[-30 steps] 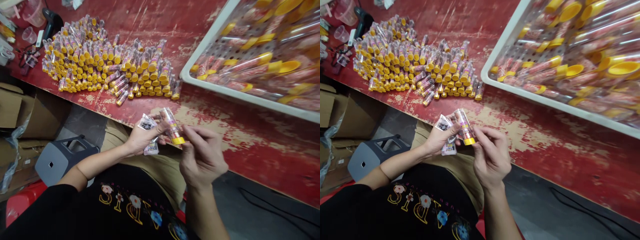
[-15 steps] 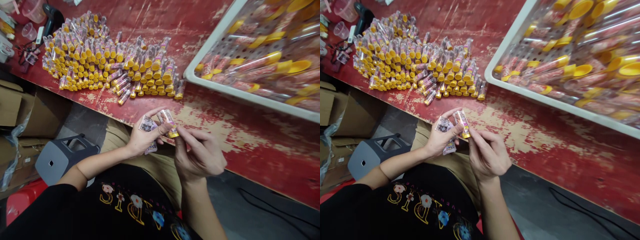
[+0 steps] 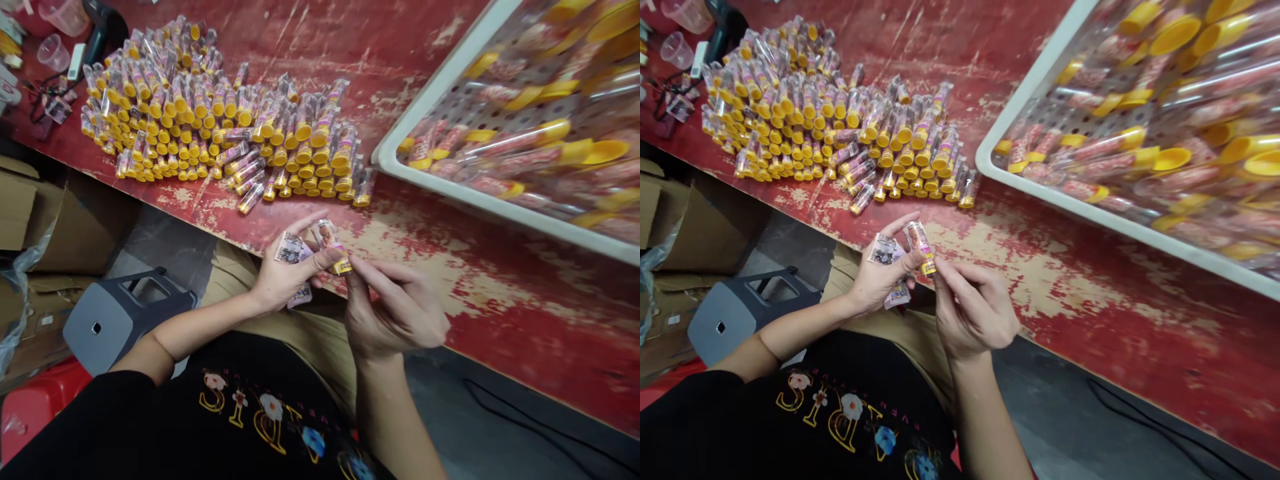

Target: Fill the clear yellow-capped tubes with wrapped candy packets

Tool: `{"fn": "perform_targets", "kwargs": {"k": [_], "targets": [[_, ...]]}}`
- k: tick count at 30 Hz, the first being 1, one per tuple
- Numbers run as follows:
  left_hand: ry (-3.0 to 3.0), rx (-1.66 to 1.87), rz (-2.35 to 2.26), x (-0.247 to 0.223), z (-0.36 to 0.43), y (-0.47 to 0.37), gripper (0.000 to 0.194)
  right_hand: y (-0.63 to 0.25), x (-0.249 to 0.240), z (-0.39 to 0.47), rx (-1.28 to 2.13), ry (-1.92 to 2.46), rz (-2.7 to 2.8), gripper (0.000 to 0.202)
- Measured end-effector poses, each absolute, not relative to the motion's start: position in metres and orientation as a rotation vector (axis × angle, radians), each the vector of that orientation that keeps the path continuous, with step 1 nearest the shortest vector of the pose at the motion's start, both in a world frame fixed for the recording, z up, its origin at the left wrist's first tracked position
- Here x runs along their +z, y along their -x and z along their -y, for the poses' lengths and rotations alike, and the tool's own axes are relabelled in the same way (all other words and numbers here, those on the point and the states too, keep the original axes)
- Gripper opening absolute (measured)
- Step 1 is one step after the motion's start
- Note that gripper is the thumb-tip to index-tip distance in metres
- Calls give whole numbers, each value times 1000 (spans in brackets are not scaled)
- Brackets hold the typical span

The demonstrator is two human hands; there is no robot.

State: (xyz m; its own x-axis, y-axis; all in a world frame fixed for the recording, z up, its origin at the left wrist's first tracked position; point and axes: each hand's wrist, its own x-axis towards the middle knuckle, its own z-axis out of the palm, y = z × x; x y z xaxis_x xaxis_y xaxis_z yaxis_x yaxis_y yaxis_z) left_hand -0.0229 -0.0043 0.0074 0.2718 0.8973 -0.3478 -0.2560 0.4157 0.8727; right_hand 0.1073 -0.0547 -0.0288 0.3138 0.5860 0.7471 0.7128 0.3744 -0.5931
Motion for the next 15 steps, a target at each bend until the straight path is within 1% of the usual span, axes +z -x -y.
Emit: {"fn": "perform_targets", "kwargs": {"k": [3,7,9,12,15], "targets": [[-742,958,-970,7,-4,23,73,-106,-26,44,-104,1292,1379,43],[-569,1060,-980,7,-26,26,66,-110,-21,-5,-127,1312,1307,22],[-476,1079,-1011,8,-35,29,59,-112,-21,-45,-135,1304,1240,16],[-364,1069,-1046,7,-38,37,49,-109,-22,-105,-53,1321,1226,21],[-310,1070,-1052,4,-34,43,43,-92,-20,-146,23,1427,1339,25]]}}
